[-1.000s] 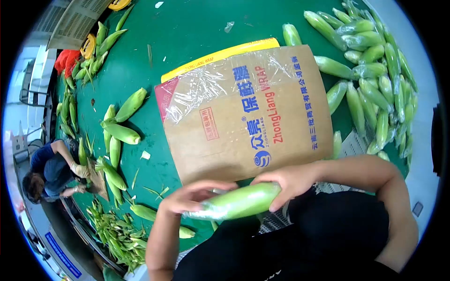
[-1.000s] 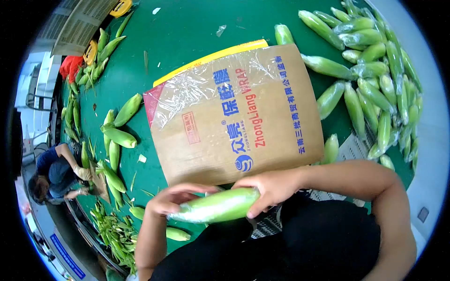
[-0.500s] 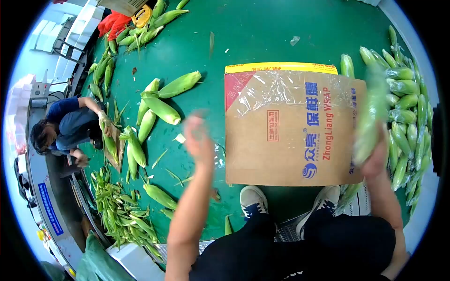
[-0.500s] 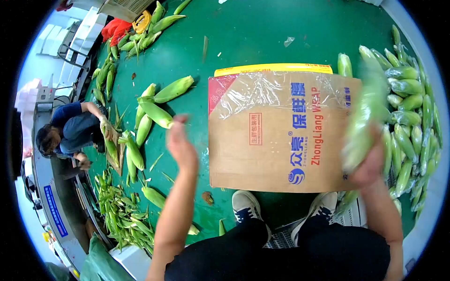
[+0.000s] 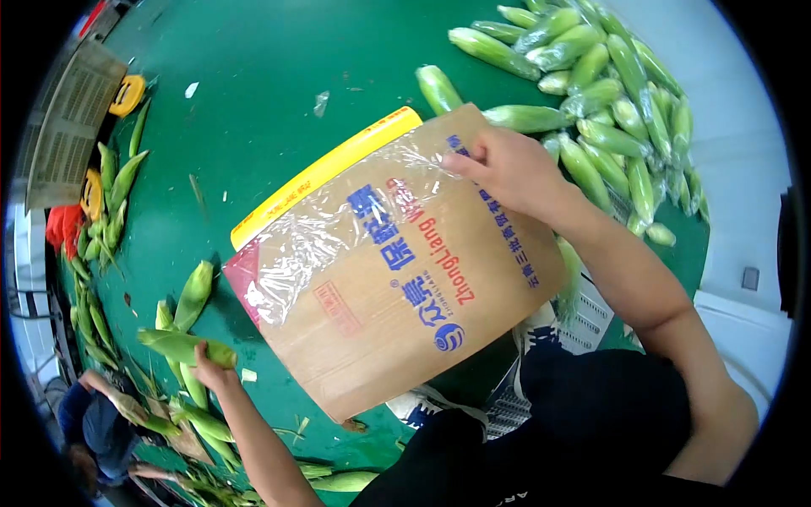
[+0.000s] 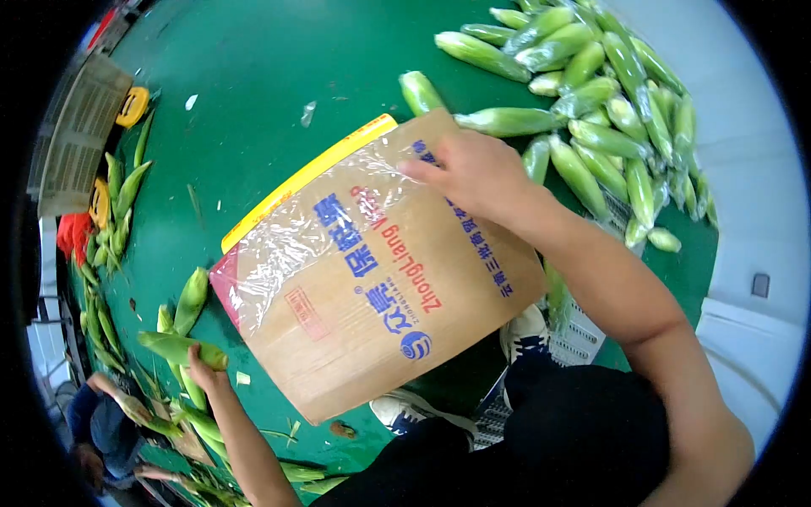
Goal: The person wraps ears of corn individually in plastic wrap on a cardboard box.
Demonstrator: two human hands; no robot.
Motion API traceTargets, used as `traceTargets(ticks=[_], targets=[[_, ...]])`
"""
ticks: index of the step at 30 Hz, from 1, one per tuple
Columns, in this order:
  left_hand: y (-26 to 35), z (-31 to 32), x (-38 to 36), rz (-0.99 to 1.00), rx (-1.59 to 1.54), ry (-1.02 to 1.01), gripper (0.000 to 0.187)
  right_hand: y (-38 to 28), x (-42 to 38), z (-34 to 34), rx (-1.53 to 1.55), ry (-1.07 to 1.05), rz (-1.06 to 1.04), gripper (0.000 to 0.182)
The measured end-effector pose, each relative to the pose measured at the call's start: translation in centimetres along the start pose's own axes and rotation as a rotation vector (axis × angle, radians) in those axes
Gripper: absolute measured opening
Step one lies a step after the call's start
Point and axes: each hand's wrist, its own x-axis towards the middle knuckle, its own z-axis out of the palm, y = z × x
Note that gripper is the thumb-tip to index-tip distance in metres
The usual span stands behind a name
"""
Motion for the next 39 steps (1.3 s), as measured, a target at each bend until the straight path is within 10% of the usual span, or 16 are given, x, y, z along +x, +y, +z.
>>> traceTargets(ticks=[4,8,11,15,24,28,36,39], targets=[[11.4,12.0,-11.0,0.75,0.615,-0.414,0.069,-1.3,1.0,1.5,-0.167,0.034,-0.152,0.043],[14.6,26.7,-22.1,0.937,0.819,-0.808,0.065,-0.4,1.4,2.1,-0.087,-0.154,-0.332,0.026],[12.6,29.6,-23.7,0.961,1.116,-0.986,0.063,3.5,-1.4,3.8,1.132,-0.095,-0.058,0.019],[13.6,30.9,-25.4,0.953,1.263,-1.042,0.064,4.4,-1.9,4.0,1.992,-0.057,-0.255,0.021],[13.7,31.0,-25.5,1.021,1.288,-1.074,0.067,-2.9,1.7,2.6,0.516,-0.109,-0.352,0.039],[12.6,29.4,-24.4,1.081,0.994,-1.039,0.064,-4.1,0.4,5.9,-0.425,0.398,-0.835,0.07],[9.6,17.6,-19.2,0.843,1.017,-0.754,0.078,-2.3,3.0,6.6,-0.276,0.42,-0.994,0.075],[8.8,19.9,-18.8,1.162,1.154,-0.651,0.038,-2.9,2.8,6.1,-0.253,0.427,-0.987,0.075]])
